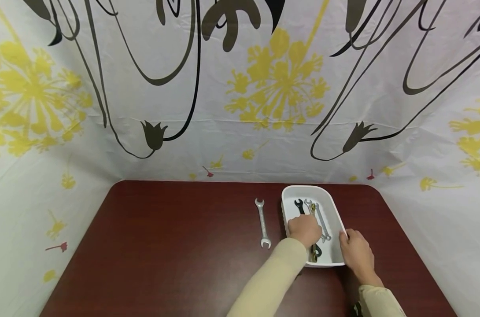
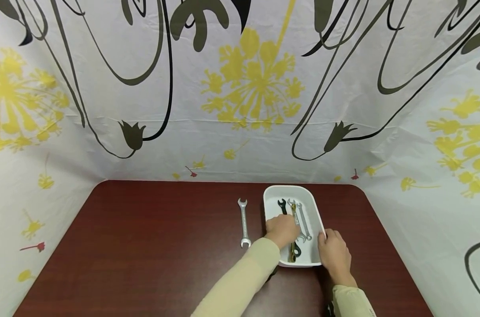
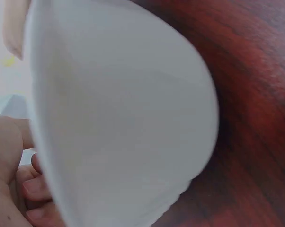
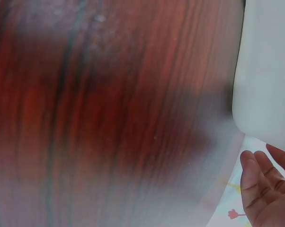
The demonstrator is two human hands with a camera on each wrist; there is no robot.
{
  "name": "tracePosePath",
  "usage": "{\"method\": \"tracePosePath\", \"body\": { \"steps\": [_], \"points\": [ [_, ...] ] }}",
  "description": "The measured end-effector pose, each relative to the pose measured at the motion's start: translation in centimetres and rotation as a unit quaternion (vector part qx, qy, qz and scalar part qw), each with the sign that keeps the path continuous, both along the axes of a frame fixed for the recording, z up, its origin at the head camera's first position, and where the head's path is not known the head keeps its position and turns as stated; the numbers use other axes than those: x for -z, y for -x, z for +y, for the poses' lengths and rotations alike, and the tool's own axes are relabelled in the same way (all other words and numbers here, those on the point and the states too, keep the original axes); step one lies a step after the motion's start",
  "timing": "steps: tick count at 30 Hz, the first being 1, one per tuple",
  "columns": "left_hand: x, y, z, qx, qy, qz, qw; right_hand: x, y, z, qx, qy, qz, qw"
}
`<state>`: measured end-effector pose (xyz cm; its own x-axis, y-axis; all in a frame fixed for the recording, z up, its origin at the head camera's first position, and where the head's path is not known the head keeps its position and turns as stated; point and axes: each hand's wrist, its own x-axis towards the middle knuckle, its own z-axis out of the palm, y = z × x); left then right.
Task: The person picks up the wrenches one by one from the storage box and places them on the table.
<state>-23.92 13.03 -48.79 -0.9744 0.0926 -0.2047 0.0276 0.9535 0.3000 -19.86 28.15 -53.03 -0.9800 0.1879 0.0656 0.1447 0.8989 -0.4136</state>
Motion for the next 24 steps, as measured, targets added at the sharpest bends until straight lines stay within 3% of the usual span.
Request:
{"method": "tracePosePath", "body": {
  "steps": [6,14,24],
  "points": [
    [-1.0,0.3,-0.2,-0.007,-0.03,-0.029,0.9991,0.0,-0.1,0.0,0.003,0.001,0.002,1.0],
    [-1.8,0.5,-0.9,-0.004,-0.069,-0.038,0.9969,0.1,-0.2,-0.1,0.004,0.003,0.002,1.0],
    [-3.1,0.7,-2.3,0.0,-0.144,-0.066,0.9874,0.1,-0.1,0.1,0.004,0.008,0.001,1.0]
  ]
}}
